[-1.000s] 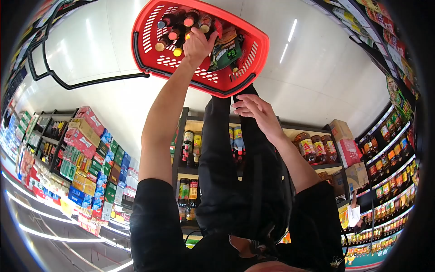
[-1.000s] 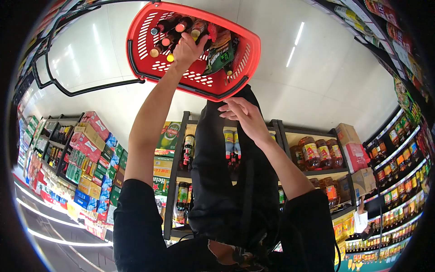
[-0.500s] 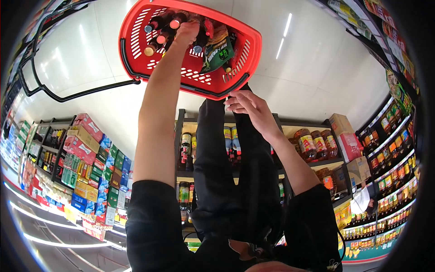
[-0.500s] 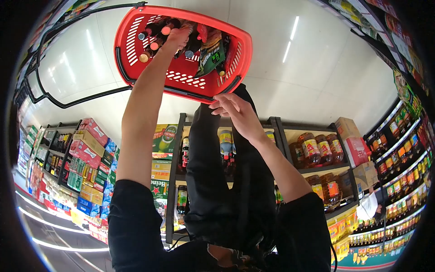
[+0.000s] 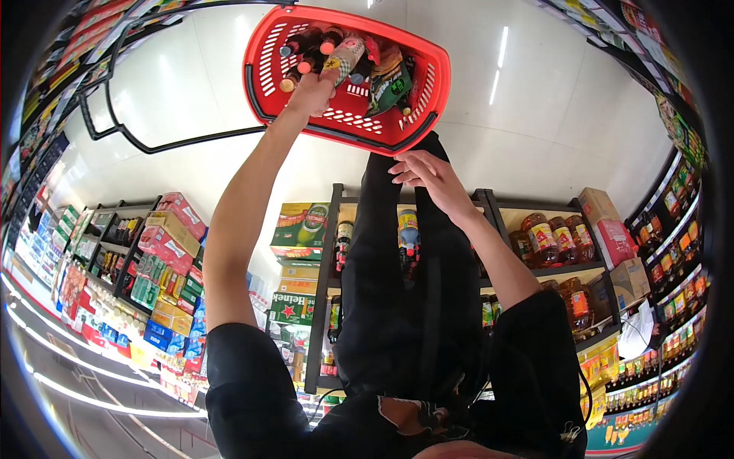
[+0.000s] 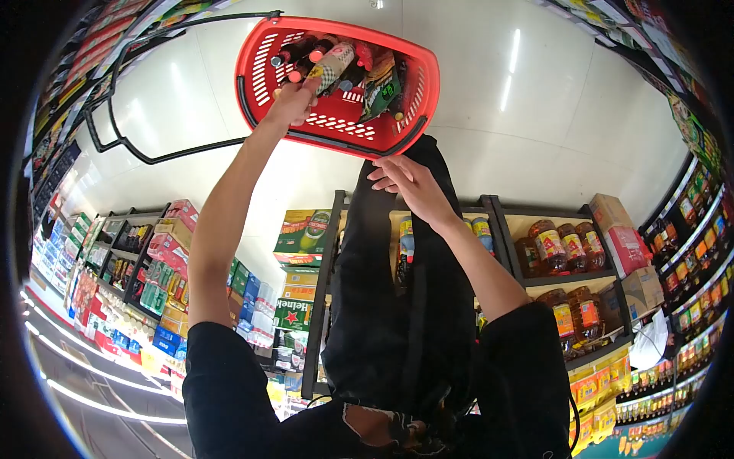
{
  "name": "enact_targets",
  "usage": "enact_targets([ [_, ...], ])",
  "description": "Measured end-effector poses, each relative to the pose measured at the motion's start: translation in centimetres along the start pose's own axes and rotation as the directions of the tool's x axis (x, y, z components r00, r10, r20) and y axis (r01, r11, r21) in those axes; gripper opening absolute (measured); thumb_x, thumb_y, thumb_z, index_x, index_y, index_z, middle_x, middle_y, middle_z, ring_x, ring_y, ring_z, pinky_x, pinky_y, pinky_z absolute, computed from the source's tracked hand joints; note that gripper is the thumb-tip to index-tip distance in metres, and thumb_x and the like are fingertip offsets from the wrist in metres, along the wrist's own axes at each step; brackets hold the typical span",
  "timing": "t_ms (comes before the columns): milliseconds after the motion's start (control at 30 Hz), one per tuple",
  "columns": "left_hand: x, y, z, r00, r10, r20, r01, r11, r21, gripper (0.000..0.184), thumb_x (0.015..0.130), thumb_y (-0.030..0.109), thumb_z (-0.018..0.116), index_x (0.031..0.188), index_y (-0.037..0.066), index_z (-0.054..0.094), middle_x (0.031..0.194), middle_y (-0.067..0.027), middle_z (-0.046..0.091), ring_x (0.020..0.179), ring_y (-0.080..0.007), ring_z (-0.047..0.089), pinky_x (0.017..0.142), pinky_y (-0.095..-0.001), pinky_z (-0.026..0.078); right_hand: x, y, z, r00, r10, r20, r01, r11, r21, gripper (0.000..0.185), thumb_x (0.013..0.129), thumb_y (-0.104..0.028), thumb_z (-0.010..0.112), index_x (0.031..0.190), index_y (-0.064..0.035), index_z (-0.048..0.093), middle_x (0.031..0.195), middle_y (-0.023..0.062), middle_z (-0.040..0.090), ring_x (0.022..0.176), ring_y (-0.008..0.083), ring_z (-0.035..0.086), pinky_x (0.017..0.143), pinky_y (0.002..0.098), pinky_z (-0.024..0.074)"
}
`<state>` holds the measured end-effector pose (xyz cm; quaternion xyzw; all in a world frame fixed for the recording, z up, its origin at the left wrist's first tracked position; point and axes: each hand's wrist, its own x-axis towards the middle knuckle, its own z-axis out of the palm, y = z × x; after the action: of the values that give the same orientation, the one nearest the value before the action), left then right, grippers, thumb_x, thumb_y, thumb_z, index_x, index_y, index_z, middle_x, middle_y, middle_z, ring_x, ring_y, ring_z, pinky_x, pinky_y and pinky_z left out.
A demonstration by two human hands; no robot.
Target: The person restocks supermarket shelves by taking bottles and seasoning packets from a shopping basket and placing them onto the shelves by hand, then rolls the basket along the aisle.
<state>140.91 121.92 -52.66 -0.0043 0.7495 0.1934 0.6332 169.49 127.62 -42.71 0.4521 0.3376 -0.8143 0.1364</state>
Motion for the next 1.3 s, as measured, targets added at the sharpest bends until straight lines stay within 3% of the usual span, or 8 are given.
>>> enact_targets([
  [300, -15.8, -2.1, -2.8, 0.994, 0.103, 0.041, -0.104, 0.994, 0.030, 0.046, 0.099, 0.042, 0.055, 0.109, -0.002, 0.060, 0.068, 0.0006, 0.050, 0.051, -0.0060, 0.044, 0.047, -0.0252, 0.036, -1.3, -1.4, 2.1, 1.000, -0.007, -0.004, 0.007, 0.999, 0.046, 0.043, 0.106, -0.039, 0.046, 0.129, -0.0044, 0.057, 0.116, 0.0100, 0.067, 0.099, 0.0179, 0.068, 0.087, 0.0310, 0.0520],
  [500, -28.4, -3.7, -4.7, 0.906, 0.399, 0.138, -0.422, 0.836, 0.352, 0.054, 0.100, 0.034, 0.057, 0.139, -0.002, 0.049, 0.091, -0.0161, 0.071, 0.082, -0.0237, 0.071, 0.075, -0.0351, 0.053, -2.3, -6.2, 3.6, 0.996, -0.011, -0.093, 0.029, 0.982, 0.188, 0.085, 0.094, -0.074, 0.037, 0.142, -0.0039, 0.040, 0.124, 0.0150, 0.062, 0.085, 0.0204, 0.071, 0.063, 0.0284, 0.0546],
  [667, -37.2, -3.3, -5.9, 0.814, 0.524, 0.249, -0.575, 0.671, 0.469, 0.056, 0.096, 0.028, 0.064, 0.143, 0.001, 0.046, 0.103, -0.0217, 0.070, 0.086, -0.0300, 0.071, 0.076, -0.0376, 0.054, -7.3, -10.4, 5.7, 0.976, -0.025, 0.218, 0.024, 1.000, 0.004, 0.059, 0.097, -0.059, 0.050, 0.126, -0.0071, 0.053, 0.083, 0.0050, 0.065, 0.054, 0.0097, 0.058, 0.041, 0.0199, 0.0375],
  [867, -44.6, -2.8, -6.5, 0.712, 0.660, 0.240, -0.656, 0.505, 0.561, 0.059, 0.089, 0.020, 0.072, 0.141, 0.003, 0.050, 0.110, -0.0239, 0.070, 0.096, -0.0349, 0.072, 0.080, -0.0388, 0.055, -15.4, -11.3, 8.6, 0.981, -0.159, 0.113, 0.150, 0.985, 0.087, 0.025, 0.097, -0.034, 0.058, 0.105, -0.0099, 0.054, 0.073, -0.0007, 0.052, 0.048, 0.0045, 0.038, 0.040, 0.0221, 0.0269],
  [967, -47.3, -3.1, -7.1, 0.567, 0.814, 0.129, -0.767, 0.464, 0.443, 0.062, 0.084, 0.014, 0.077, 0.139, 0.002, 0.053, 0.106, -0.0182, 0.072, 0.081, -0.0229, 0.072, 0.071, -0.0344, 0.056, -18.7, -12.3, 10.3, 0.956, -0.283, 0.079, 0.275, 0.956, 0.099, 0.023, 0.098, -0.030, 0.055, 0.106, -0.0093, 0.055, 0.076, 0.0005, 0.054, 0.051, 0.0041, 0.042, 0.040, 0.0211, 0.0281],
  [1033, -49.9, -2.3, -7.6, 0.759, 0.651, -0.024, -0.651, 0.759, 0.008, 0.062, 0.081, 0.014, 0.081, 0.136, 0.002, 0.055, 0.102, -0.0145, 0.071, 0.082, -0.0170, 0.070, 0.076, -0.0290, 0.055, -20.9, -13.4, 11.5, 0.926, -0.373, 0.053, 0.364, 0.923, 0.123, 0.029, 0.097, -0.033, 0.050, 0.109, -0.0075, 0.056, 0.081, 0.0014, 0.059, 0.054, 0.0034, 0.049, 0.038, 0.0199, 0.0300],
  [1167, -48.8, -2.7, -5.6, 0.467, 0.835, -0.293, -0.828, 0.296, -0.476, 0.066, 0.089, 0.035, 0.074, 0.133, -0.010, 0.050, 0.095, -0.0145, 0.067, 0.068, -0.0192, 0.063, 0.063, -0.0327, 0.055, -26.1, -14.8, 15.3, 0.824, -0.552, -0.128, 0.567, 0.807, 0.166, 0.026, 0.098, -0.032, 0.050, 0.104, -0.0072, 0.056, 0.078, 0.0011, 0.056, 0.054, 0.0036, 0.046, 0.040, 0.0213, 0.0312],
  [1300, -48.8, 1.3, -2.0, 0.338, 0.732, -0.592, -0.936, 0.194, -0.294, 0.070, 0.098, 0.056, 0.050, 0.130, -0.006, 0.047, 0.103, -0.0118, 0.060, 0.068, -0.0181, 0.057, 0.057, -0.0335, 0.050, -30.7, -14.7, 17.7, 0.654, -0.704, -0.277, 0.729, 0.684, -0.017, 0.028, 0.098, -0.029, 0.054, 0.112, -0.0051, 0.053, 0.086, 0.0022, 0.056, 0.061, 0.0043, 0.049, 0.045, 0.0205, 0.0373],
])
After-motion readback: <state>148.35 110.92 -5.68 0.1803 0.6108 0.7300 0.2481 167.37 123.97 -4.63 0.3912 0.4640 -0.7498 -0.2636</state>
